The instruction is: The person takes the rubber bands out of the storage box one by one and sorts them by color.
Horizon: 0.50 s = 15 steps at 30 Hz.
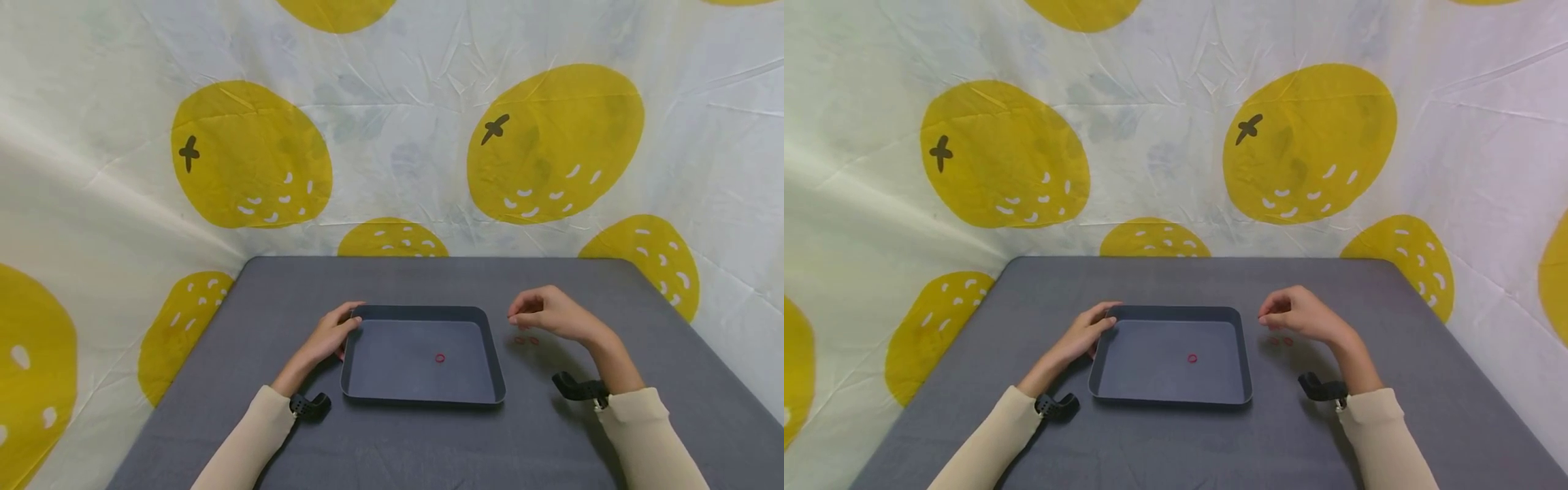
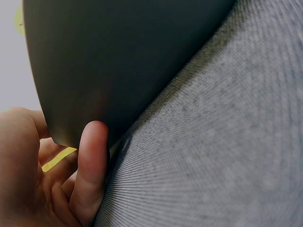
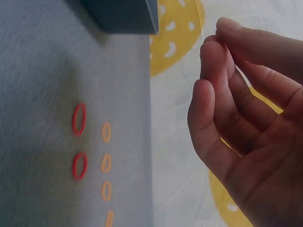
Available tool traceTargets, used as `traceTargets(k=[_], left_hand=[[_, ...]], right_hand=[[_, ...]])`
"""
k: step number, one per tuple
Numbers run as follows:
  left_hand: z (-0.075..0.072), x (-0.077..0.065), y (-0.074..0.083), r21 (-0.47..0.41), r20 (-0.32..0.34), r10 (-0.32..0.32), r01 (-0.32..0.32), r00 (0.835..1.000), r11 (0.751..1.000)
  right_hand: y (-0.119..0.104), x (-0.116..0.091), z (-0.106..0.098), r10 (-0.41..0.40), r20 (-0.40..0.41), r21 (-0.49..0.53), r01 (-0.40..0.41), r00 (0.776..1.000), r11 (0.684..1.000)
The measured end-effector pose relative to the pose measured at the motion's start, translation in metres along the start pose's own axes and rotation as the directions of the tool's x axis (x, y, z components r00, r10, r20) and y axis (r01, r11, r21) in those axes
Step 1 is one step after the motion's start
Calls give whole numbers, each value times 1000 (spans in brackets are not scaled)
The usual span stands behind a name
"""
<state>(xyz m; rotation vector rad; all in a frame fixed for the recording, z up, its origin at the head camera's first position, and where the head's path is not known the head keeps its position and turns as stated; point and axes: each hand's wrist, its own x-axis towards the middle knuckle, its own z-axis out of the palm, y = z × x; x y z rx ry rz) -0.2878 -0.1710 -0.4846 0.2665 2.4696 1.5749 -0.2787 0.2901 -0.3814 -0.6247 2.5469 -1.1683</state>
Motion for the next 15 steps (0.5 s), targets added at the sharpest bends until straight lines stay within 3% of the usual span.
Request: traceTargets(k=[15], left_hand=[[-1, -1, 1, -1, 6, 7, -7, 1000, 1000]], right_hand=[[-29, 34, 21, -64, 49, 34, 63, 997, 997]])
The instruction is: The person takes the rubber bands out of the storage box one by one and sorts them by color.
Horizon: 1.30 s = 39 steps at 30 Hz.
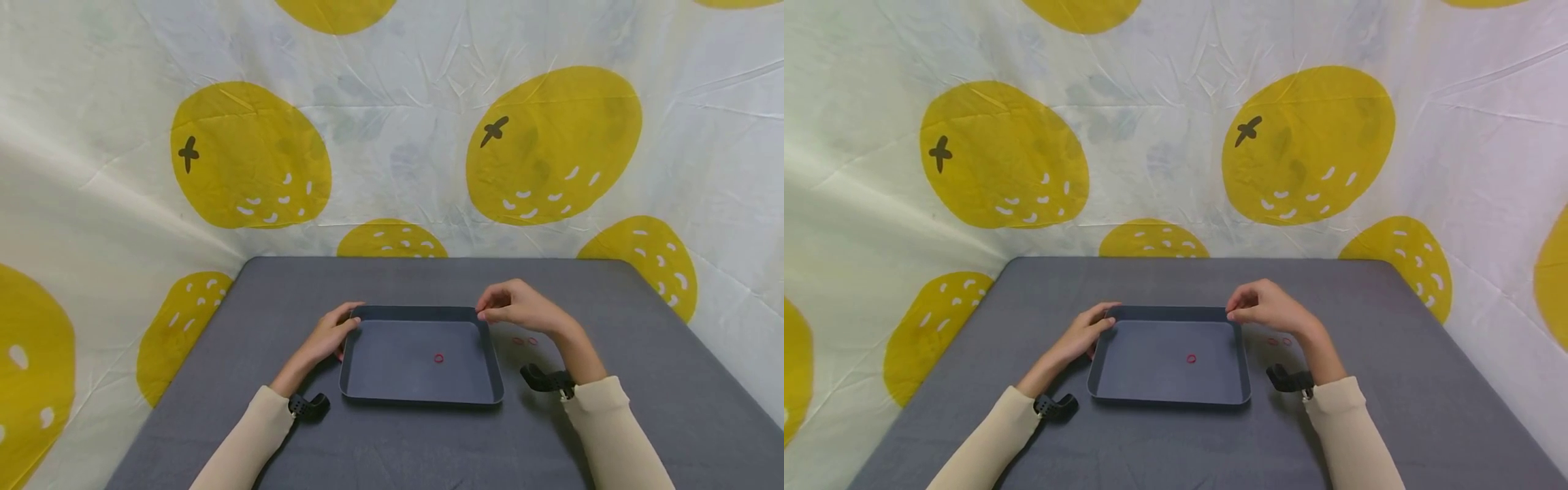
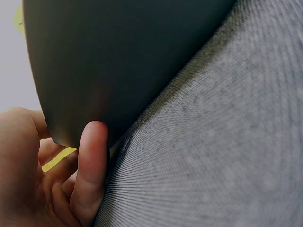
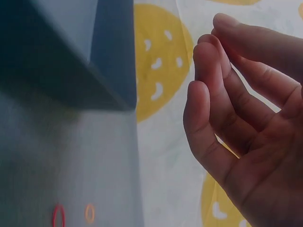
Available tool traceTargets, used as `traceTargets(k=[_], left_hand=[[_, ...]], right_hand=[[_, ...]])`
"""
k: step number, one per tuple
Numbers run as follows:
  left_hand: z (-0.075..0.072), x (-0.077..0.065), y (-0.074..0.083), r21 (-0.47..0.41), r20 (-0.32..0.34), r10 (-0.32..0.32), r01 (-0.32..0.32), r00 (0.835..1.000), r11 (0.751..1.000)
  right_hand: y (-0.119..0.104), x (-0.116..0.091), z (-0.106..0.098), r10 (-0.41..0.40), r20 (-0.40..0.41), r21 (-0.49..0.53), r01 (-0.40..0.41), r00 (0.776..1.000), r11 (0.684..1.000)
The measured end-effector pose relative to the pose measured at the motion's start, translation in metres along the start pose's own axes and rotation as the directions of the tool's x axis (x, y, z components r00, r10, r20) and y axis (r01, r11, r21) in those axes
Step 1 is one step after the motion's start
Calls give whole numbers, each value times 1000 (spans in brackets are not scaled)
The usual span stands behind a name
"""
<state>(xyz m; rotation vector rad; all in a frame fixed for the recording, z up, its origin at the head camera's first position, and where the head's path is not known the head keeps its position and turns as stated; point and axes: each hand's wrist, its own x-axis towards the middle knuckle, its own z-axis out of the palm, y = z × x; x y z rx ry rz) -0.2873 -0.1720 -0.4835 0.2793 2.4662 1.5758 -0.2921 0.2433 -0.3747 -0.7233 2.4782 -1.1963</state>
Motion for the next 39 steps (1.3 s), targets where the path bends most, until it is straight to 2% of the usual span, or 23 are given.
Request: traceTargets(k=[13, 18, 25, 32, 39], left_hand=[[0, -1, -2, 4, -1, -6, 6, 1000, 1000], [-1, -2, -2, 1, 7, 2, -2, 1000, 1000], [-1, -2, 0, 12, 0, 10, -10, 1000, 1000], [-1, -1, 0, 12, 5, 15, -15, 1000, 1000], [0, 0, 0, 13, 5, 13, -13, 1000, 1000]], right_hand=[[-19, 26, 22, -15, -4, 90, 16, 1000, 996], [-23, 33, 35, -36, 15, 69, 35, 999, 997], [-18, 43, 53, -110, 28, 43, 108, 994, 993], [-11, 51, 63, -91, 80, -9, 92, 993, 996], [-2, 54, 70, -59, 187, -34, 67, 980, 997]])
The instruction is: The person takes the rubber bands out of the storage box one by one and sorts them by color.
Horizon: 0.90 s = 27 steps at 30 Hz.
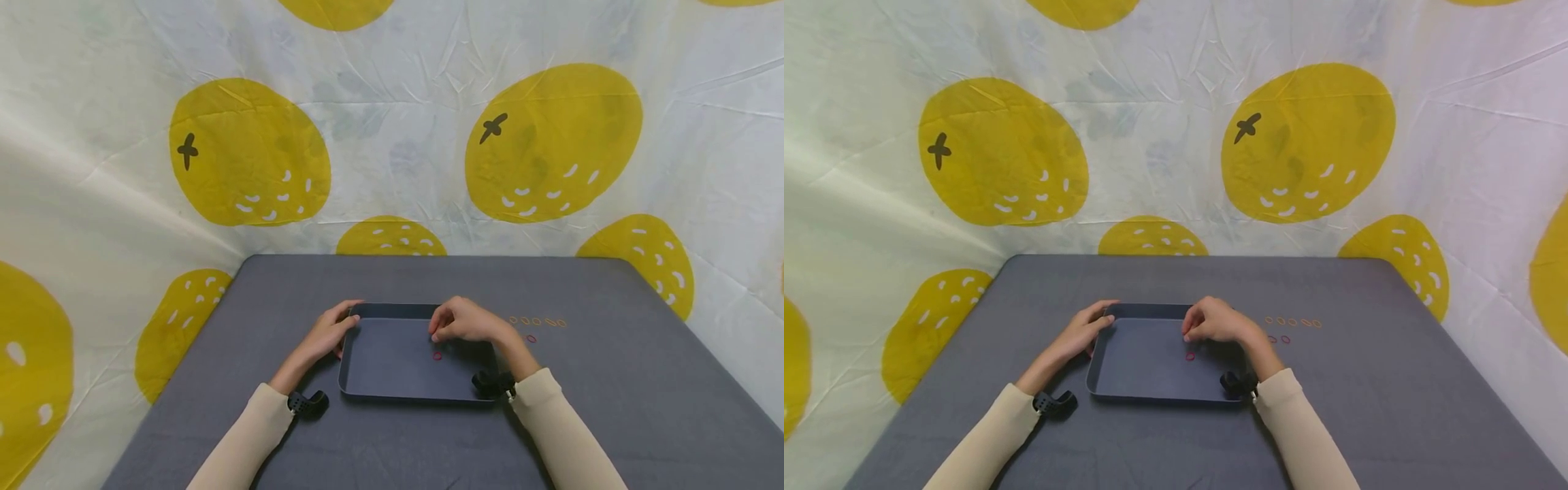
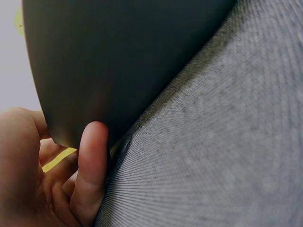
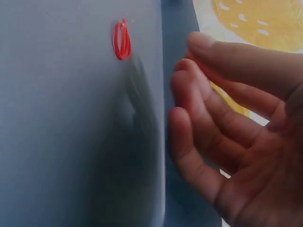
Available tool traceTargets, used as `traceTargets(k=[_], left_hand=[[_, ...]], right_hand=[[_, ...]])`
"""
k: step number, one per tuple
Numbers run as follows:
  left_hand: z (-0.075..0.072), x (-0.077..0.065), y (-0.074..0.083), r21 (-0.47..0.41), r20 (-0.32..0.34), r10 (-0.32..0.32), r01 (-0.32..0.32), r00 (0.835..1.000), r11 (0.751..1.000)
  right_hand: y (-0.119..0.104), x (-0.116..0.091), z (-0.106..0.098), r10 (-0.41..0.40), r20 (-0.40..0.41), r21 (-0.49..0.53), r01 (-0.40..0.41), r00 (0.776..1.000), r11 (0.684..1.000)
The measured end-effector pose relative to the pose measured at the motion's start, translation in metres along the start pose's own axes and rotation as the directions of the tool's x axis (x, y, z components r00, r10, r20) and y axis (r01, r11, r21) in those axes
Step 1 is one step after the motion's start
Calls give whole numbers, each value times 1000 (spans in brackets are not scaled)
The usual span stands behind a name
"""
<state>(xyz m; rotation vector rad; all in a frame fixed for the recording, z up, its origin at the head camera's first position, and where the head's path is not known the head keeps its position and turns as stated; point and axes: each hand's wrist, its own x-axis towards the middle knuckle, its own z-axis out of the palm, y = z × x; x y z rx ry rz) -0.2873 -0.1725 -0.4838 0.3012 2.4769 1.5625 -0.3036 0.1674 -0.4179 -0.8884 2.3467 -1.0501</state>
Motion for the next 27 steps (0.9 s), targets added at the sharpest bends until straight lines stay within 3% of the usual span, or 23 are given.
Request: traceTargets(k=[7, 18, 27], left_hand=[[1, 0, 1, -8, -14, 11, -11, 1000, 1000], [0, 1, 1, -6, -6, 7, -7, 1000, 1000], [1, 0, 0, 5, -10, -7, 7, 1000, 1000]], right_hand=[[5, 1, 4, 50, 88, -30, -48, 995, 998], [6, 2, 7, 85, 110, -49, -80, 990, 996], [6, 3, 7, 62, 125, -107, -49, 990, 993]])
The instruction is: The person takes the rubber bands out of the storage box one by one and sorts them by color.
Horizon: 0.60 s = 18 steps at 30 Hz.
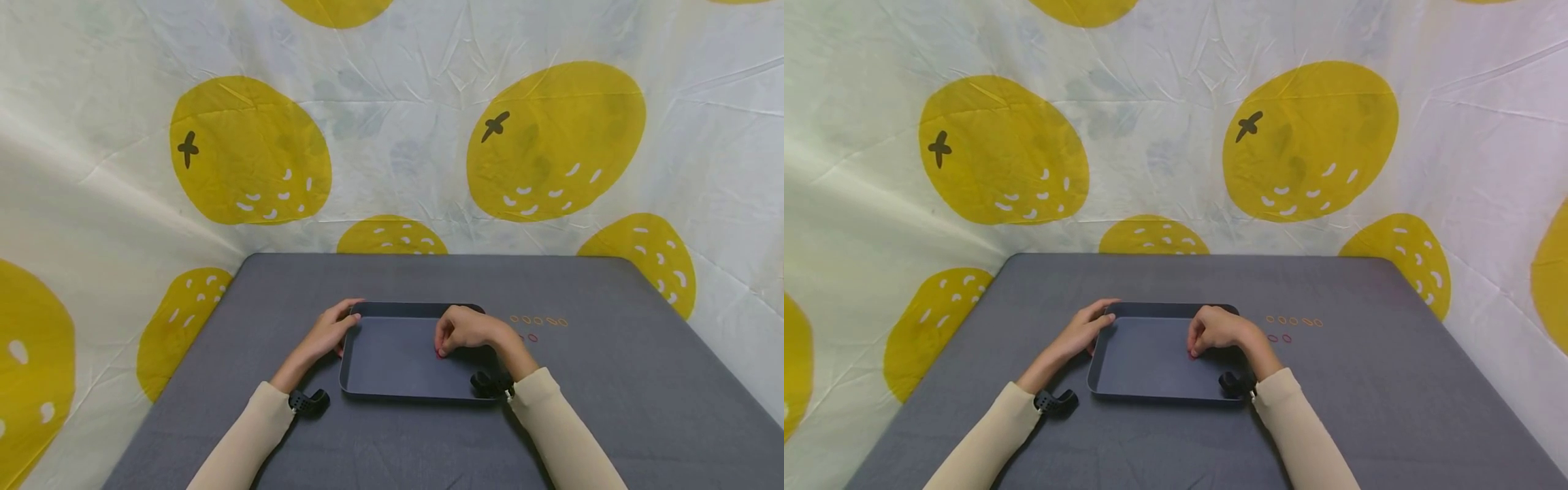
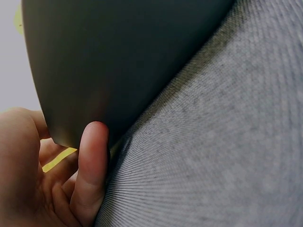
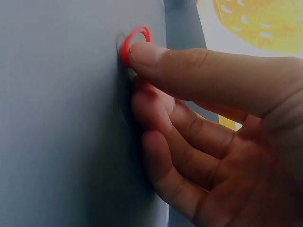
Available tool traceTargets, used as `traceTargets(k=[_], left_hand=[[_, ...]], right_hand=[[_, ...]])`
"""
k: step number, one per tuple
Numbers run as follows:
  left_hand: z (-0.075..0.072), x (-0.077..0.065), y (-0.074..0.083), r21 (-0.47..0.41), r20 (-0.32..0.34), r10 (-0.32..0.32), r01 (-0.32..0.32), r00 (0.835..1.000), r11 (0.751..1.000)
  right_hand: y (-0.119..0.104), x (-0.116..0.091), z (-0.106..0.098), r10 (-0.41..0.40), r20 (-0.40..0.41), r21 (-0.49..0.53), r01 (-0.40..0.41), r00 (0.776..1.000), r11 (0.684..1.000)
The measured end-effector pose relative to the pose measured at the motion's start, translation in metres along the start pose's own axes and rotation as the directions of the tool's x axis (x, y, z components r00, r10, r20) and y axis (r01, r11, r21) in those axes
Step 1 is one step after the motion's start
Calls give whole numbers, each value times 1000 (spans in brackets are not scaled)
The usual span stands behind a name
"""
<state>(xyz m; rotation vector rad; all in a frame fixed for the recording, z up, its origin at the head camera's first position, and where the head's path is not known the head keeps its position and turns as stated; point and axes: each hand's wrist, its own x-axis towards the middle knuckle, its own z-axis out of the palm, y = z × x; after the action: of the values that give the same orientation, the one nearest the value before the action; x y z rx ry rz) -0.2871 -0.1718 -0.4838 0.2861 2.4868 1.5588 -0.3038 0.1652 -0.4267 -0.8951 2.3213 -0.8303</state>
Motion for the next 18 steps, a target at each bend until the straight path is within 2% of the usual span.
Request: traceTargets(k=[18], left_hand=[[1, 1, 1, -25, -1, -16, 16, 1000, 1000]], right_hand=[[3, 0, 3, 38, -52, -5, -39, 998, 999]])
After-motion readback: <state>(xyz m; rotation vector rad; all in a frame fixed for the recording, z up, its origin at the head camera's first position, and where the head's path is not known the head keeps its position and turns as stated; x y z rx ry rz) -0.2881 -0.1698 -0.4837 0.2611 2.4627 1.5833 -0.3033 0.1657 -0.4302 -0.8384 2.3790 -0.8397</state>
